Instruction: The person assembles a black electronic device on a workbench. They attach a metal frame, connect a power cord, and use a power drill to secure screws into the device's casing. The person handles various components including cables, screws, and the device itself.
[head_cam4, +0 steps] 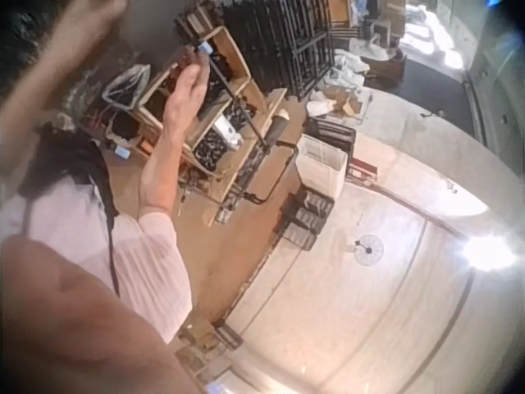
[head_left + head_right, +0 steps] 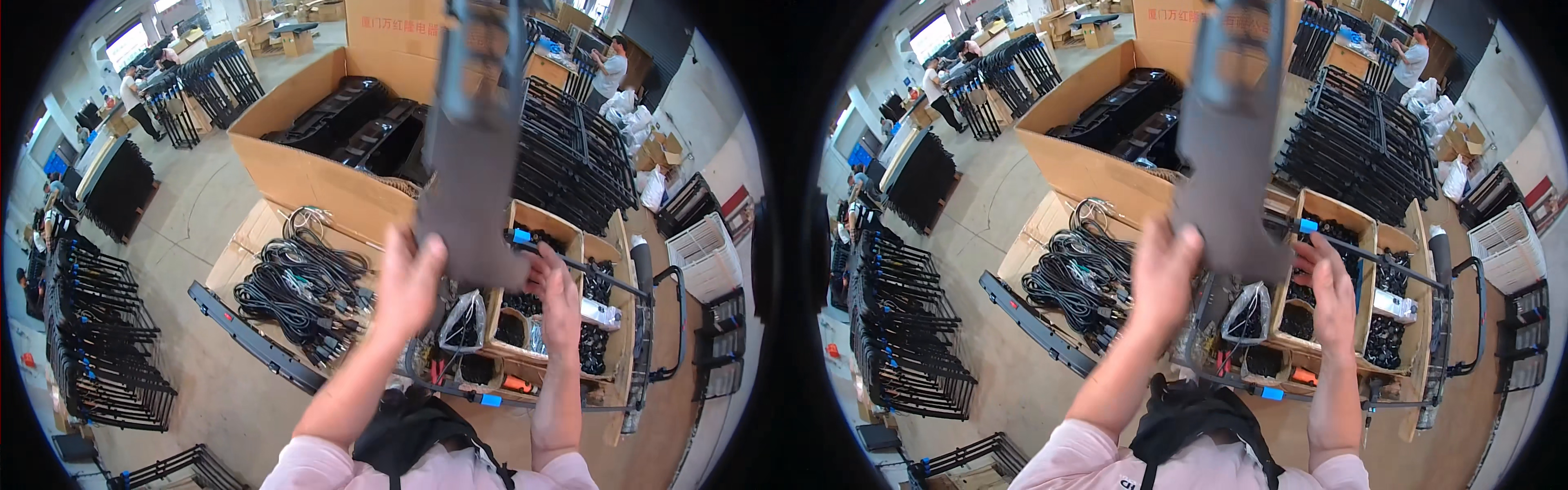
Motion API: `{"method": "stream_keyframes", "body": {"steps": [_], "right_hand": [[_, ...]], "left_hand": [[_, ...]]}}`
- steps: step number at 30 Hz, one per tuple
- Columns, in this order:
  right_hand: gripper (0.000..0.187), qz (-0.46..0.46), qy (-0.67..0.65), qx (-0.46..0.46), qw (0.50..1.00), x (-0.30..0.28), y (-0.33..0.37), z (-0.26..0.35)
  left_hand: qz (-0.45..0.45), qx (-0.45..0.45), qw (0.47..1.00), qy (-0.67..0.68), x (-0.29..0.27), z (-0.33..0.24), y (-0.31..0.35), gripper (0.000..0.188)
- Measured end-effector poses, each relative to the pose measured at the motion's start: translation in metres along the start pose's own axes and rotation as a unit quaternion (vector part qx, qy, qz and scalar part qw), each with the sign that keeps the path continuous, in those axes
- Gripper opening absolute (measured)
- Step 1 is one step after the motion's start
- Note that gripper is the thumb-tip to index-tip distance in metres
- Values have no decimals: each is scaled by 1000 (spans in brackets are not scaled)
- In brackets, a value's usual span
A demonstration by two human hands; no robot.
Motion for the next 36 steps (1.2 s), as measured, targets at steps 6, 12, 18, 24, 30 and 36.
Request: {"method": "stream_keyframes", "body": {"steps": [6, 12, 18, 24, 30, 36], "right_hand": [[40, -11, 8, 78, 997, 30, 28, -79], [36, -71, -33, 135, 988, 55, 78, -215], [33, -43, 39, 210, 976, 78, 86, -252], [38, -43, 29, 208, 977, 75, 94, -277], [45, -25, 82, 224, 971, 70, 92, -272], [51, 31, 46, 282, 958, 44, 84, -271]], "left_hand": [[101, -127, 981, -109, -10, 165, 157, 46], [23, -74, 897, -435, -65, 171, 173, 80], [104, -135, 876, -451, -81, 223, 194, 75], [94, -132, 886, -435, -80, 228, 197, 67], [92, -133, 892, -422, -77, 223, 195, 63], [76, -95, 902, -415, -73, 225, 194, 63]]}}
Point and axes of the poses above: each hand's wrist, its own y-axis away from the middle knuckle, its own x-axis out of the palm, z = x × y, the point moved 5 cm from there along -y, towards the middle knuckle, and after that the axes turned 4 degrees about -x, right-handed, at the moved point
